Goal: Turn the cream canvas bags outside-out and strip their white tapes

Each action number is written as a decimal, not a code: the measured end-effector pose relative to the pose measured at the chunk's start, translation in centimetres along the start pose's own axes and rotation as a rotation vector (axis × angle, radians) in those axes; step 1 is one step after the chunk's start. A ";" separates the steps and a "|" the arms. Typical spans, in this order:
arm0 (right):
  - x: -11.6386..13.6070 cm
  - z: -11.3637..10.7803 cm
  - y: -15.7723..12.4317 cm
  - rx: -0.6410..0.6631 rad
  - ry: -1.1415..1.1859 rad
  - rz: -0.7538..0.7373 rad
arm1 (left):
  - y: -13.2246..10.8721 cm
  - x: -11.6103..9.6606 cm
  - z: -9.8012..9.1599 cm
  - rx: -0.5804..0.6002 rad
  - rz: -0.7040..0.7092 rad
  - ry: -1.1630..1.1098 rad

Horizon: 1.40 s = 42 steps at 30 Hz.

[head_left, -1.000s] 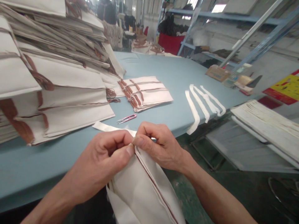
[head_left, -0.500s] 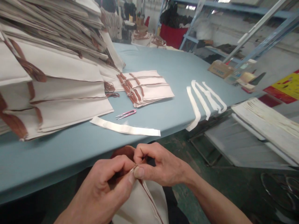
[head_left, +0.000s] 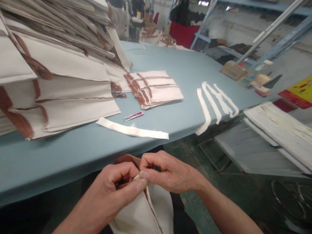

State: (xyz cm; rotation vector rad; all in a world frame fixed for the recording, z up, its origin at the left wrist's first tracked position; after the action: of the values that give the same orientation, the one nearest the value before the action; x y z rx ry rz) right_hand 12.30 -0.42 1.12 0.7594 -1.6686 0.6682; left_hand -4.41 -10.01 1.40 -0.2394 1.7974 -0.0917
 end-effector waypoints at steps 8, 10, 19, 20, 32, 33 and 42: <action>0.4 0.2 0.2 -0.035 -0.087 -0.075 | 0.2 0.9 -0.4 0.052 -0.095 0.024; 0.4 0.3 0.3 -0.037 -0.125 -0.084 | 0.2 1.1 -0.6 0.058 -0.116 0.038; 0.4 0.3 0.7 -0.011 -0.147 -0.078 | 0.0 0.9 -0.8 0.054 -0.052 0.120; 0.4 0.3 0.8 -0.003 -0.133 -0.070 | 0.1 0.8 -0.7 0.057 -0.048 0.127; 0.2 0.4 0.9 0.058 -0.104 0.002 | 0.2 0.0 0.6 -0.074 0.142 0.003; 0.1 0.4 0.9 0.057 -0.096 0.002 | 0.2 0.1 0.6 -0.081 0.148 -0.007; -0.8 0.3 0.4 0.066 0.013 0.000 | 0.1 1.0 0.9 -0.066 0.138 -0.048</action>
State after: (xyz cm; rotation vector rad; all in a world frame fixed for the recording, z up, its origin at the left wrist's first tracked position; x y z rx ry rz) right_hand 11.93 -0.34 0.25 0.8007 -1.6407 0.7300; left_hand -3.77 -10.06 0.18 -0.1629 1.7654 0.0704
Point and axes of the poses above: each hand's wrist, its own y-axis towards the middle knuckle, its own z-axis out of the palm, x = y × z, the point moved 2 cm from there along y, towards the middle knuckle, and after that the axes turned 15 degrees about -x, right-handed, at the moved point
